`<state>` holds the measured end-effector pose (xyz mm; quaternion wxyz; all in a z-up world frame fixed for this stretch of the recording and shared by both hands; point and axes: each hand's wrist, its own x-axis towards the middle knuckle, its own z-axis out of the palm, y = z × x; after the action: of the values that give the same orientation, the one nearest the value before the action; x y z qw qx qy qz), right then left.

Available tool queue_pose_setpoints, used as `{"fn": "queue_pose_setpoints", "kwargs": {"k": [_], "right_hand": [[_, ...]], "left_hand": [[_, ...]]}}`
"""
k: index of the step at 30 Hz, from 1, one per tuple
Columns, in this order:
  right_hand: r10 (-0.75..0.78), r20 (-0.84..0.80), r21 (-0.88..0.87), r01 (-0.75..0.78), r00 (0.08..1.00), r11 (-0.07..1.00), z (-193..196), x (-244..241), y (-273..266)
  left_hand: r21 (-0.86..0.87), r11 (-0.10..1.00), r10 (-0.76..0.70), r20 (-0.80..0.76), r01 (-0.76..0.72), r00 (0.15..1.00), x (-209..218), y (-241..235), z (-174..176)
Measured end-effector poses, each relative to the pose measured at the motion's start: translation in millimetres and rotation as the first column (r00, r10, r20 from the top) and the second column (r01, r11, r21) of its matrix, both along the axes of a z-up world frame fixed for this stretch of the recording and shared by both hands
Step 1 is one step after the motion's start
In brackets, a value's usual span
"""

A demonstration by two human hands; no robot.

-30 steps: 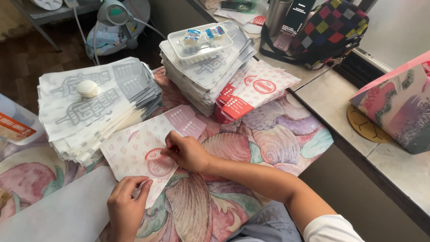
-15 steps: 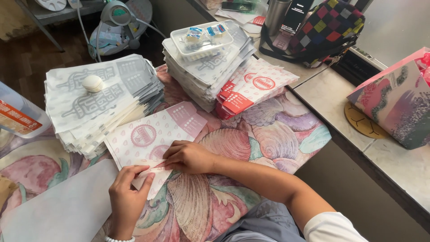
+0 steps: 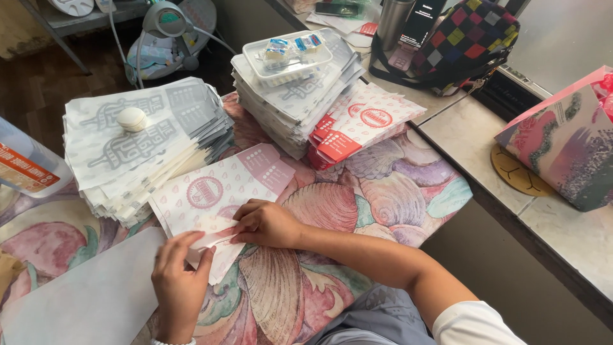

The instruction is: Folding paper food wrappers into sleeves on a table

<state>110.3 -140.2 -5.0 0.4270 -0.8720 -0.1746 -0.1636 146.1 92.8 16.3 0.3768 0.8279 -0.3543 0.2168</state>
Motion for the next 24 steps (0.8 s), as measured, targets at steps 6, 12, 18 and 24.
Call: {"fn": "queue_pose_setpoints", "kwargs": {"k": [6, 12, 18, 24], "right_hand": [[-0.052, -0.142, 0.278, 0.090, 0.988, 0.956, 0.8, 4.3, 2.8], [-0.073, 0.211, -0.033, 0.082, 0.975, 0.996, -21.6, 10.7, -3.2], [-0.048, 0.186, 0.018, 0.045, 0.981, 0.999, -17.3, 6.9, -5.4], [0.070, 0.184, -0.083, -0.056, 0.981, 0.995, 6.0, 1.1, -2.7]], "left_hand": [[0.046, 0.997, 0.069, -0.145, -0.063, 0.987, 1.2, 4.3, -9.1], [0.264, 0.962, -0.071, -0.026, 0.075, 0.997, 2.5, 10.1, -14.3], [0.125, 0.991, -0.051, -0.047, 0.057, 0.998, 4.9, 10.2, -23.5], [0.053, 0.998, -0.039, -0.057, 0.042, 0.998, -4.0, -1.5, -4.0]]}}
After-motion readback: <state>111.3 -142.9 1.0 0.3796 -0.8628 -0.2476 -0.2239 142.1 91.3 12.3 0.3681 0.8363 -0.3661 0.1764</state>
